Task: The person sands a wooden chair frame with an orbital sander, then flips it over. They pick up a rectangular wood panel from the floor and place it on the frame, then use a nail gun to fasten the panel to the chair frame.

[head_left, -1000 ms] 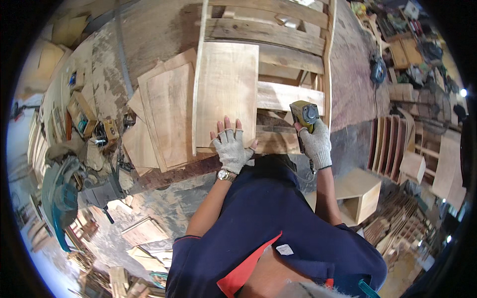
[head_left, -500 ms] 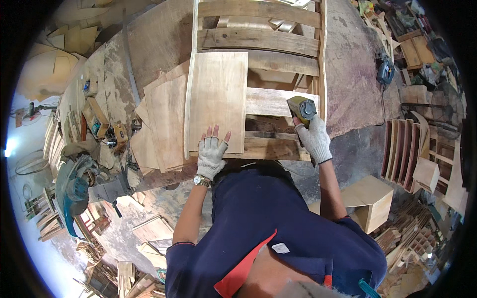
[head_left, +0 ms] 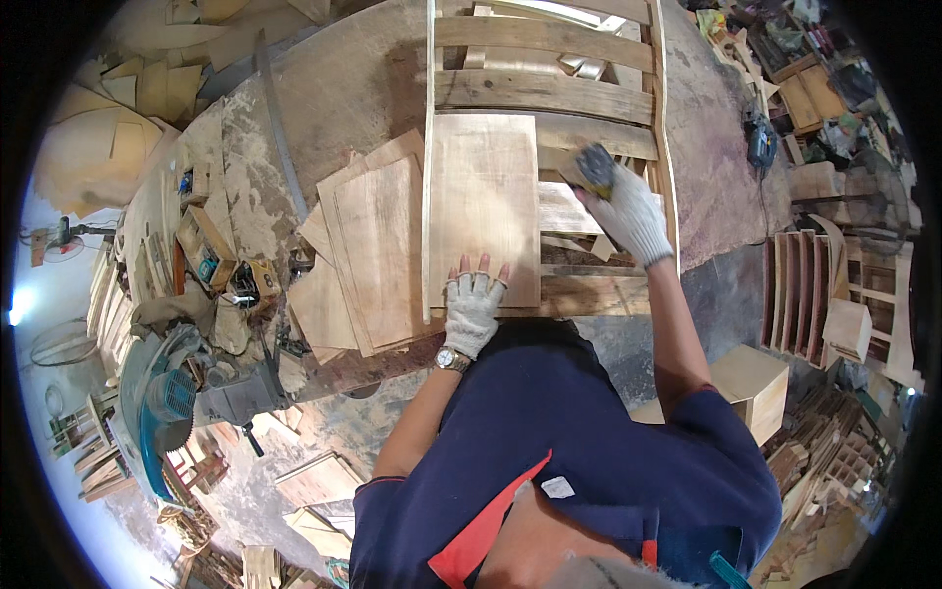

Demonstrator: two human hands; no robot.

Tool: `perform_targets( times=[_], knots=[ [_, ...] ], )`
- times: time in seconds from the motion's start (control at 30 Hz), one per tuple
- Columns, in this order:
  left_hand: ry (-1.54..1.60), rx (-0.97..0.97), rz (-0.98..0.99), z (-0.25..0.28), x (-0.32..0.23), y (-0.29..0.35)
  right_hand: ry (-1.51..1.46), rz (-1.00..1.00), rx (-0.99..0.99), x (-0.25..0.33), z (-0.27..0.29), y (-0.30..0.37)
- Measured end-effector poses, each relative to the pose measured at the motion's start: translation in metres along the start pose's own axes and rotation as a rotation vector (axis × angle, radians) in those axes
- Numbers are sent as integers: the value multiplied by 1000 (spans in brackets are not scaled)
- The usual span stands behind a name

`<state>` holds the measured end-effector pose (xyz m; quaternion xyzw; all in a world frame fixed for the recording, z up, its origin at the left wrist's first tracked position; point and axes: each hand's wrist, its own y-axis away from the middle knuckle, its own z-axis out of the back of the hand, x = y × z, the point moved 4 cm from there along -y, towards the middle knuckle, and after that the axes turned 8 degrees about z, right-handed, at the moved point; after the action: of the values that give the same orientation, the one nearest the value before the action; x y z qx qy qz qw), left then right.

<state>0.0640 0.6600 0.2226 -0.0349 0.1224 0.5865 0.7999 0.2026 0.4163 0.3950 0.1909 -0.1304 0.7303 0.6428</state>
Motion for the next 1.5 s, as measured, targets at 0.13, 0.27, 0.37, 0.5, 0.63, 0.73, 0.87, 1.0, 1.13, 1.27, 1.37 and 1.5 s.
perform_targets(
  times=[0.13, 0.27, 0.37, 0.5, 0.63, 0.73, 0.87, 1.0, 1.13, 1.27, 1.37, 1.5],
  knots=[
    [76, 10, -56, 6, 7, -3, -65, 37, 49, 35, -27, -81],
    [59, -27, -81, 6, 7, -4, -173, 132, 64, 61, -68, -161],
    [-20, -54, -81, 2, 5, -4, -225, 94, 160, 71, -103, -206],
    [-12, -11, -69, -2, 7, -3, -133, 32, 332, 72, -145, -233],
    [65, 1, -63, 4, 9, -2, -7, 92, 392, 54, -144, -238],
    [111, -5, -60, 7, 9, -2, -162, 69, 378, 35, -133, -229],
    [63, -12, -74, 3, 10, -2, -73, 66, 415, 11, -115, -215],
    [31, -55, -81, -2, 12, -1, -201, -5, 390, -11, -99, -196],
    [-44, -115, -87, -3, 11, -3, 87, 15, 225, -24, -81, -188],
    [-69, -122, -55, -2, 13, -2, -135, -65, 313, -36, -86, -178],
    [-76, -74, -79, -2, 11, -2, -41, -36, 75, -33, -101, -178],
    [15, -171, -89, 1, 3, -1, -155, -204, -81, -37, -126, -176]
  ],
)
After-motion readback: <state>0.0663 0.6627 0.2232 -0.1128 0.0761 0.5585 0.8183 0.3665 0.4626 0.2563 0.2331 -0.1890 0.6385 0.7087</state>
